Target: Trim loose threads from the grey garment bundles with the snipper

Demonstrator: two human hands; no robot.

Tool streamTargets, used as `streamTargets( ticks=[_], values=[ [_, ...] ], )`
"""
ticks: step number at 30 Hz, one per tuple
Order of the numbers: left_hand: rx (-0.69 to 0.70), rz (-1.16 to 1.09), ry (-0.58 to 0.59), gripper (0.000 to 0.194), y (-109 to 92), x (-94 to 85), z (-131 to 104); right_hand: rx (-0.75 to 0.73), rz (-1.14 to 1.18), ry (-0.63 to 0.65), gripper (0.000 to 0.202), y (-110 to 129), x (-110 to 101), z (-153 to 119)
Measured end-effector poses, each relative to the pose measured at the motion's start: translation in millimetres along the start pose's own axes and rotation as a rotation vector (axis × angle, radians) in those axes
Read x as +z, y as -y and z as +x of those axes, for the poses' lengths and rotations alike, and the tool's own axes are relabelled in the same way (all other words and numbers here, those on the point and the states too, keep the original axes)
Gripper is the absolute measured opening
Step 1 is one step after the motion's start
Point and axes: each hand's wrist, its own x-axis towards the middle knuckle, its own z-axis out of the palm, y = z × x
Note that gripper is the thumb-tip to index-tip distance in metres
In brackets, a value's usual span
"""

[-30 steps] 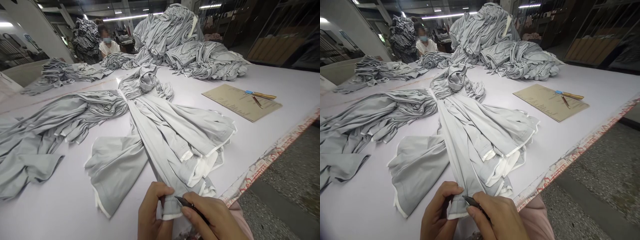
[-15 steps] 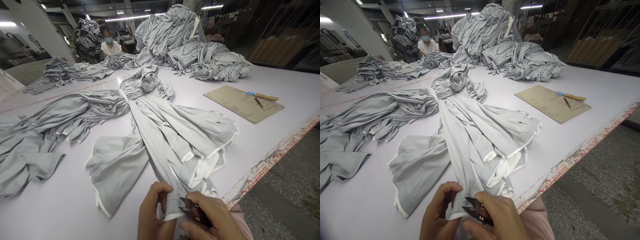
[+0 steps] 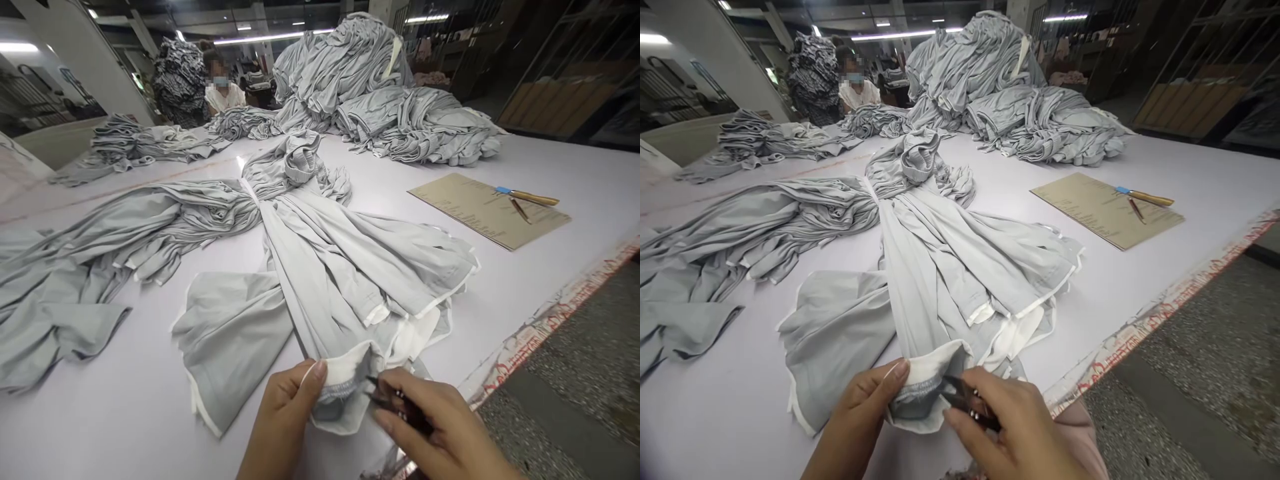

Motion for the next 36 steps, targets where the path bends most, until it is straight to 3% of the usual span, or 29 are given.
streamTargets(
  ticks=[7,18,26,36],
  values=[
    [-0.003,0.033,0.025,0.045,-3.6,1.8,-3.5,-0.195,-0.268,-0.059,0.014,6.3,13.6,6.1],
    [-0.073,-0.107,0.069,0.041,-3.8,3.0,1.3,-0.295,-0.352,-0.178,0.034,4.3,18.5,3.2],
    [-0.059,-0.12,0.093,0.044,-4.6,1.7,1.4,-0.142,-0.172,-0.044,0.021,7.1,14.8,4.7],
    [-0.066,-0.141,0.057,0.04,5.5,-1.0,2.3,-0.135,-0.132,-0.085,0.016,4.0,15.4,3.8]
  ],
)
